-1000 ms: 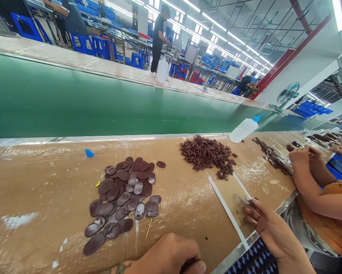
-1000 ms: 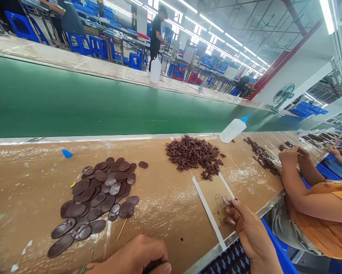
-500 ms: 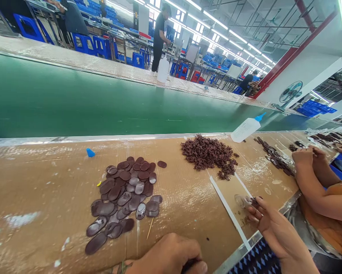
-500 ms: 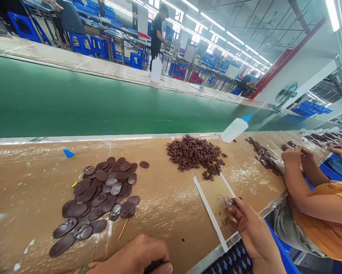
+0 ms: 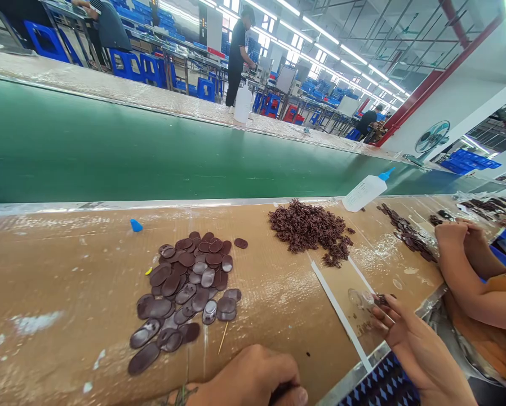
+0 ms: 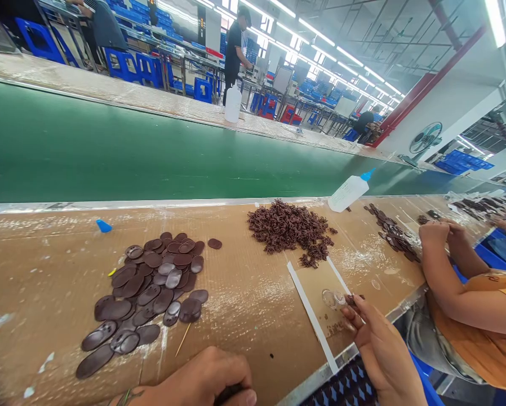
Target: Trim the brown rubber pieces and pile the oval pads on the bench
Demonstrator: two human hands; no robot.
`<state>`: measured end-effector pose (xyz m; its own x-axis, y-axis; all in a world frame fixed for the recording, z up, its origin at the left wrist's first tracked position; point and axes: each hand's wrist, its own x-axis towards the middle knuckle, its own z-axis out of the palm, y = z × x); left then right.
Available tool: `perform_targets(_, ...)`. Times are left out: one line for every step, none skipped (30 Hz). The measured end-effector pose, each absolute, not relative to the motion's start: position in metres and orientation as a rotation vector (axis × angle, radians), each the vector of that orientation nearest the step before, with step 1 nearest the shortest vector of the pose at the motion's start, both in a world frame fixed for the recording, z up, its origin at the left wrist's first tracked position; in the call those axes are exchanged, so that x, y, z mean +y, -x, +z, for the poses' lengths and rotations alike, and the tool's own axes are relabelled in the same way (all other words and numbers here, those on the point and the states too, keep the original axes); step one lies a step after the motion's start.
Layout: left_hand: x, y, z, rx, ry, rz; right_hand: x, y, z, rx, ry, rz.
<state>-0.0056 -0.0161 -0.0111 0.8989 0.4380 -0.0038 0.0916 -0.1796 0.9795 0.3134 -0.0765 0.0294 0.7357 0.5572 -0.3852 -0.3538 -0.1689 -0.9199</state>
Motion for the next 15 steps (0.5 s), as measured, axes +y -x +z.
perform_targets(-0.016,0.004,-0.014,0.403,-1.735,0.343,-0.079,-0.312,0.033,-0.15,1.537,0.789)
perform_targets(-0.016,0.003,-0.018,0.395,-1.734,0.357,-0.083,-0.31,0.037,-0.12,1.528,0.764)
perform_targets(-0.016,0.002,-0.023,0.383,-1.742,0.374,-0.087,-0.305,0.042,-0.085,1.508,0.748)
perform_targets(-0.017,0.002,-0.028,0.371,-1.758,0.391,-0.092,-0.299,0.048,-0.045,1.474,0.748)
perform_targets(-0.017,0.001,-0.033,0.362,-1.773,0.41,-0.098,-0.29,0.053,-0.016,1.419,0.769)
perform_targets(-0.018,0.001,-0.038,0.363,-1.779,0.425,-0.104,-0.28,0.059,-0.009,1.343,0.822)
perform_targets(-0.018,0.001,-0.043,0.364,-1.775,0.432,-0.109,-0.269,0.064,-0.019,1.248,0.901)
perform_targets(-0.019,0.002,-0.047,0.357,-1.759,0.436,-0.113,-0.256,0.068,-0.045,1.14,0.993)
perform_targets(-0.02,0.002,-0.05,0.348,-1.739,0.444,-0.116,-0.244,0.072,-0.076,1.031,1.092)
perform_targets(-0.021,0.002,-0.051,0.338,-1.715,0.448,-0.119,-0.233,0.074,-0.106,0.934,1.174)
perform_targets(-0.022,0.003,-0.052,0.337,-1.688,0.453,-0.12,-0.223,0.076,-0.134,0.85,1.239)
perform_targets(-0.024,0.003,-0.05,0.351,-1.658,0.454,-0.12,-0.214,0.077,-0.156,0.788,1.287)
perform_targets(-0.025,0.004,-0.048,0.381,-1.625,0.449,-0.12,-0.208,0.078,-0.177,0.74,1.32)
perform_targets(-0.025,0.004,-0.044,0.426,-1.589,0.432,-0.12,-0.203,0.079,-0.199,0.706,1.344)
perform_targets(-0.026,0.005,-0.04,0.467,-1.557,0.407,-0.12,-0.2,0.08,-0.219,0.683,1.366)
